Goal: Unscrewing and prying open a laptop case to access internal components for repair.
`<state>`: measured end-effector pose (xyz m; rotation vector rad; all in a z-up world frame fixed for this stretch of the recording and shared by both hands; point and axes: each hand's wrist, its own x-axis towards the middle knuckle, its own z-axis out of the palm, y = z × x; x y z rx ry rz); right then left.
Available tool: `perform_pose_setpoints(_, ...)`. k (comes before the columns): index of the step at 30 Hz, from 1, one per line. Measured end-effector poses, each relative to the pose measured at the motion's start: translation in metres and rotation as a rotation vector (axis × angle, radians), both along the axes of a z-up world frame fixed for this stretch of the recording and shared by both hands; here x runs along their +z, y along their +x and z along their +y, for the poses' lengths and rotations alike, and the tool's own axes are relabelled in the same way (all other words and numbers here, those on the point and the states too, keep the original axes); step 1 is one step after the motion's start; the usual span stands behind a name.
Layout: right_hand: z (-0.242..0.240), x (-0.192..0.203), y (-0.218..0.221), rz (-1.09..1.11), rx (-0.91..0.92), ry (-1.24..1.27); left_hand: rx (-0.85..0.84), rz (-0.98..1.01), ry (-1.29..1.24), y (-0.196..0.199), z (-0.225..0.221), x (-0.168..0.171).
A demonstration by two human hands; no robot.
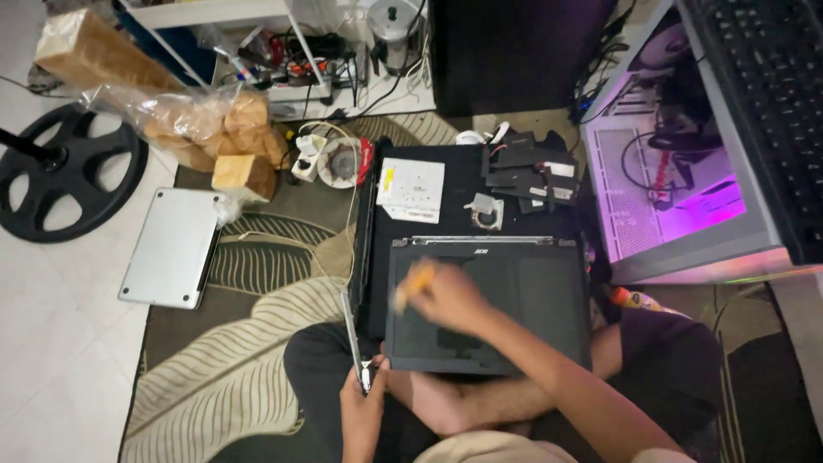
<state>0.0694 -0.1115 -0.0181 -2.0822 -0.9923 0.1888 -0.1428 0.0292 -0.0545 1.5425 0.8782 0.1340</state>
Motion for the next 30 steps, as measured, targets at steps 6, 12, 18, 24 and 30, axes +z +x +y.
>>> perform_pose_setpoints(6,0.016,0.029,0.016,-0.310,-0.239,0.000,0.020,0.008,-0.031,0.004,-0.004,0.011)
perform_pose_setpoints(12,-0.060,0.020,0.023,-0.328,-0.503,-0.081,-0.003,0.008,0.047,0.007,-0.003,0.005)
perform_pose_setpoints(18,-0.165,0.026,0.024,-0.469,-0.804,-0.194,0.001,0.060,0.018,0.009,-0.007,0.015)
perform_pose_setpoints(24,-0.105,0.012,-0.006,-0.272,-0.671,-0.101,-0.007,-0.001,0.054,0.012,-0.011,0.006)
perform_pose_setpoints(30,-0.129,0.013,-0.007,-0.272,-0.750,-0.114,-0.009,0.097,0.079,0.011,-0.012,0.001)
